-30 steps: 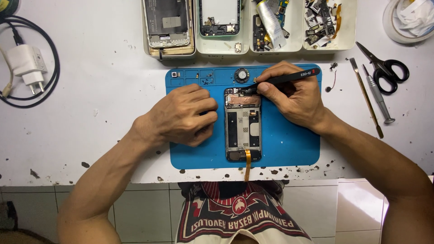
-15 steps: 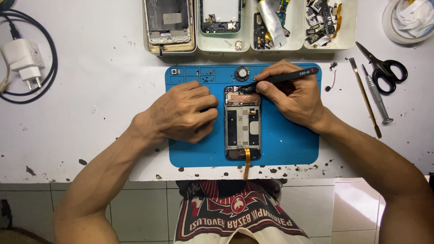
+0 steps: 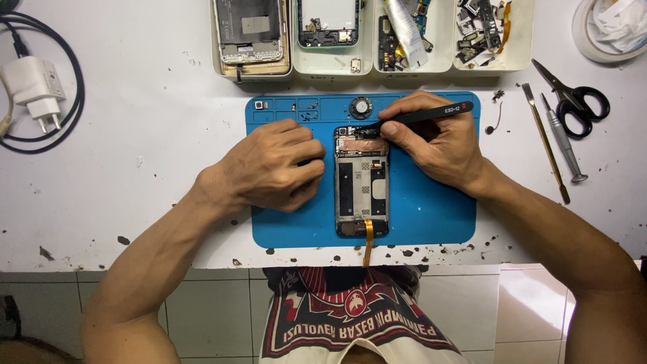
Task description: The person uses tweezers to carefully remove small components from the internal circuit board of a disassembled smartphone. They place the removed parts onto a blue silicone mat on the workbench.
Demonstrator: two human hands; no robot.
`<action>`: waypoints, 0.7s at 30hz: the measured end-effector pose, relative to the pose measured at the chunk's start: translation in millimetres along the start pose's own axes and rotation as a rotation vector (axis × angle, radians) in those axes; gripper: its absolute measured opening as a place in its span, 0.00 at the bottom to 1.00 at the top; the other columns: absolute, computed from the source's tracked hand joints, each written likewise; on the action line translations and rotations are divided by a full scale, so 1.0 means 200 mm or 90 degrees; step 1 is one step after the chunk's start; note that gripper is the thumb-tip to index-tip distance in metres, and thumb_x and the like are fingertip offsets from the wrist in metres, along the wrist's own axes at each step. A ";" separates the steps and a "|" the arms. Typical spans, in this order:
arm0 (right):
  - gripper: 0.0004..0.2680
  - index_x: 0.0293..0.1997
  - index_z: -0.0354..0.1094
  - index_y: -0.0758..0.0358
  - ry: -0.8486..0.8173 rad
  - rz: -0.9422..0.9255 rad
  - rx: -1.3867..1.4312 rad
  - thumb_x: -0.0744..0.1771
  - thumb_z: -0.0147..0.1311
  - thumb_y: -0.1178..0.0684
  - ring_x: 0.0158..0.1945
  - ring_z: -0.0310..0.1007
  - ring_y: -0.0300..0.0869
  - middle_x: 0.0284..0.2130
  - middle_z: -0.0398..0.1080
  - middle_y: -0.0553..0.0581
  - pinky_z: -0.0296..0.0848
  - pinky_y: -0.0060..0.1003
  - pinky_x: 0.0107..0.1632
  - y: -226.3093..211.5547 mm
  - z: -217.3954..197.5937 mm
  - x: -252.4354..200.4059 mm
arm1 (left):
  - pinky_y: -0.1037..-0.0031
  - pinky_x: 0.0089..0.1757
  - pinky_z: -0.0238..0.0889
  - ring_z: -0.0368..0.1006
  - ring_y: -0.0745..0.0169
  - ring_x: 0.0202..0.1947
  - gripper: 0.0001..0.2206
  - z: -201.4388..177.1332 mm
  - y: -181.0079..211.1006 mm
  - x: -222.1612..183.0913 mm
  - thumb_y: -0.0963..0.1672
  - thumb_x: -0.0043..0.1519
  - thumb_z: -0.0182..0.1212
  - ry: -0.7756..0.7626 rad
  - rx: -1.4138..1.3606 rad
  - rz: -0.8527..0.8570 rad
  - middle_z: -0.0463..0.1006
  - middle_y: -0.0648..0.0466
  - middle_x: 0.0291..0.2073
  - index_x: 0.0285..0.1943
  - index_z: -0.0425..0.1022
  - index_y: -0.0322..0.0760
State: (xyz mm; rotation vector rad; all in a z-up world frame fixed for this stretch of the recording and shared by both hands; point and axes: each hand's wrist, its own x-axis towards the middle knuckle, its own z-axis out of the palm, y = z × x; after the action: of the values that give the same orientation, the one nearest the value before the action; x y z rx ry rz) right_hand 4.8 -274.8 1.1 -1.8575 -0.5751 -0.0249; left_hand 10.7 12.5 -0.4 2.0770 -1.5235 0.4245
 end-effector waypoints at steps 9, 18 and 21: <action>0.04 0.48 0.74 0.72 0.022 0.030 0.014 0.69 0.61 0.64 0.40 0.80 0.47 0.34 0.77 0.66 0.77 0.36 0.43 -0.02 0.01 0.00 | 0.70 0.37 0.72 0.72 0.61 0.25 0.05 0.00 0.00 -0.01 0.43 0.57 0.63 -0.006 -0.006 -0.002 0.70 0.56 0.23 0.28 0.73 0.42; 0.03 0.46 0.74 0.74 0.036 0.054 0.050 0.69 0.61 0.66 0.36 0.80 0.43 0.31 0.77 0.65 0.78 0.33 0.39 -0.02 0.01 0.00 | 0.70 0.37 0.71 0.72 0.61 0.25 0.06 -0.02 0.00 0.00 0.43 0.57 0.63 -0.002 0.008 -0.008 0.69 0.56 0.23 0.27 0.72 0.42; 0.03 0.46 0.74 0.76 0.039 0.034 0.054 0.69 0.60 0.66 0.34 0.79 0.43 0.30 0.76 0.65 0.78 0.34 0.39 -0.02 0.02 0.00 | 0.70 0.37 0.71 0.71 0.62 0.25 0.12 -0.03 -0.02 -0.01 0.47 0.60 0.63 -0.018 0.021 -0.017 0.71 0.55 0.23 0.24 0.72 0.42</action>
State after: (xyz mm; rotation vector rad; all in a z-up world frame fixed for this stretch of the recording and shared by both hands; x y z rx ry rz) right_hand 2.6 -270.7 2.7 -1.7821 -0.4773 -0.0225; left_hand 14.7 19.6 2.0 2.1348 -1.5123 0.4139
